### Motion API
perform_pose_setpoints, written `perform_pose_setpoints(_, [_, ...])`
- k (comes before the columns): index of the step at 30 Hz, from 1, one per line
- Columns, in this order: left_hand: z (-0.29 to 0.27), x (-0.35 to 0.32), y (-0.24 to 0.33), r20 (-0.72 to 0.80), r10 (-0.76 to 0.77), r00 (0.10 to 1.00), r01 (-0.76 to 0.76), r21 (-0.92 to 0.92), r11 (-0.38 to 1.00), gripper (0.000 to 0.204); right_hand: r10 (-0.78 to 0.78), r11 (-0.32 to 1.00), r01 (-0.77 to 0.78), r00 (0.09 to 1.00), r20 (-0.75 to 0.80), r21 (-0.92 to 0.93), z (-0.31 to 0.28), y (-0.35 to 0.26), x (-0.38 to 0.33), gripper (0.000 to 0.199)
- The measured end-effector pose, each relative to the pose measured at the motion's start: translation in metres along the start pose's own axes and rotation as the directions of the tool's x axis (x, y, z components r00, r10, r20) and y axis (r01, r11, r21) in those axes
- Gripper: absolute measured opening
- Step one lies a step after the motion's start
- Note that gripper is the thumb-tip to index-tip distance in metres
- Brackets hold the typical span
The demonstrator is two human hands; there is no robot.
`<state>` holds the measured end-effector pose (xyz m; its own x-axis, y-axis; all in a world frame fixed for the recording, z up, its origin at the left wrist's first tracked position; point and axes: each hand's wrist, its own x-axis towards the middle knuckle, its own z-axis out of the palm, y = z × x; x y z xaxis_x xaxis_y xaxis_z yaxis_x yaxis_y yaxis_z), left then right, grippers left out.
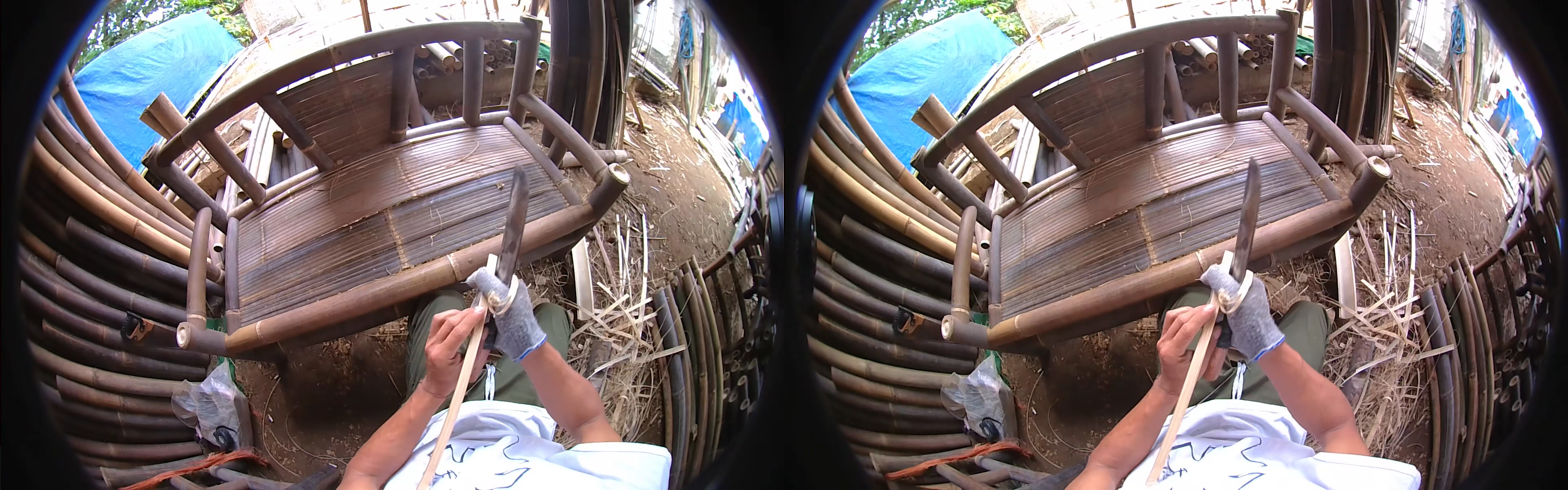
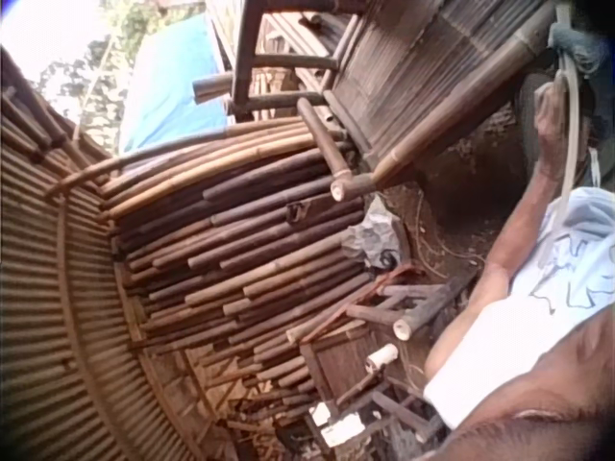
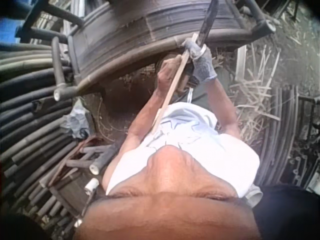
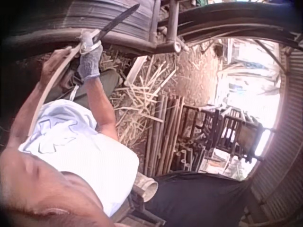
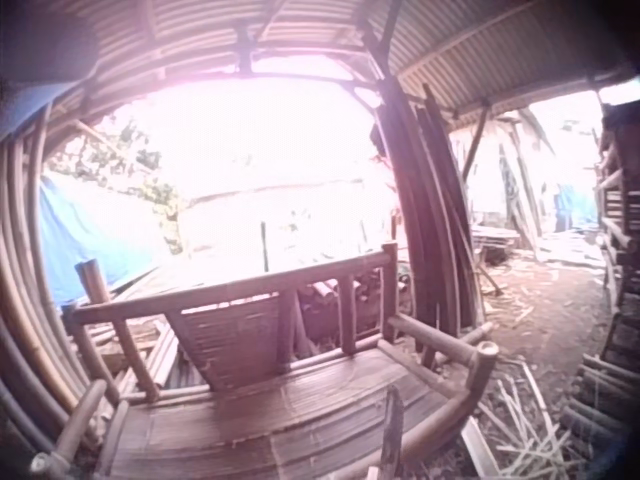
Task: The person uses a knife to split a piece of bamboo into thin strips while sitting on the ground. They then use the strips to tie and secure the joints of a bamboo chair frame, pulling the bindings tight and trimming excess material.
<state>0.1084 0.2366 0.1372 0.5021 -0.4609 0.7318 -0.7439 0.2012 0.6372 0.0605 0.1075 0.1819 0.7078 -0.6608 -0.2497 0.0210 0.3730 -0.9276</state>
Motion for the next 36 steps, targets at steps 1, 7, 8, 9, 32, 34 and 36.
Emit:
perform_pose_setpoints(1, [-0.006, -0.009, 0.0, 0.087, -0.249, 0.965, 0.261, -0.172, 0.95, 0.039, -0.03, 1.0, 0.03, 1.0, -0.004, -0.001, -0.007, -0.001, 0.009, 0.023])
perform_pose_setpoints(7, [-0.066, -0.023, -0.002, 0.826, -0.389, 0.407, 0.873, -0.478, -0.102, 0.042, -0.39, 0.844, 0.352, 0.921, -0.013, -0.406, -0.047, -0.043, 0.065, 0.044])
perform_pose_setpoints(8, [-0.067, -0.019, 0.007, 0.785, -0.481, 0.39, 0.901, -0.433, 0.025, 0.04, -0.505, 0.73, 0.471, 0.86, 0.073, -0.495, -0.051, -0.048, 0.07, 0.046])
perform_pose_setpoints(9, [-0.068, -0.015, 0.014, 0.729, -0.567, 0.384, 0.918, -0.369, 0.147, 0.039, -0.695, 0.38, 0.602, 0.687, 0.213, -0.703, -0.062, -0.043, 0.076, 0.045])
perform_pose_setpoints(32, [-0.065, -0.043, 0.035, 0.352, -0.729, 0.587, 0.808, -0.188, 0.559, 0.034, -0.484, -0.091, 0.325, 0.811, 0.327, -0.941, -0.098, -0.046, 0.062, 0.051])
perform_pose_setpoints(34, [-0.065, -0.045, 0.032, 0.354, -0.75, 0.559, 0.826, -0.16, 0.54, 0.033, -0.415, -0.057, 0.3, 0.86, 0.296, -0.952, -0.105, -0.045, 0.068, 0.051])
perform_pose_setpoints(36, [-0.062, -0.042, 0.031, 0.353, -0.749, 0.561, 0.822, -0.133, 0.554, 0.033, -0.514, -0.133, 0.302, 0.793, 0.326, -0.944, -0.106, -0.04, 0.072, 0.051])
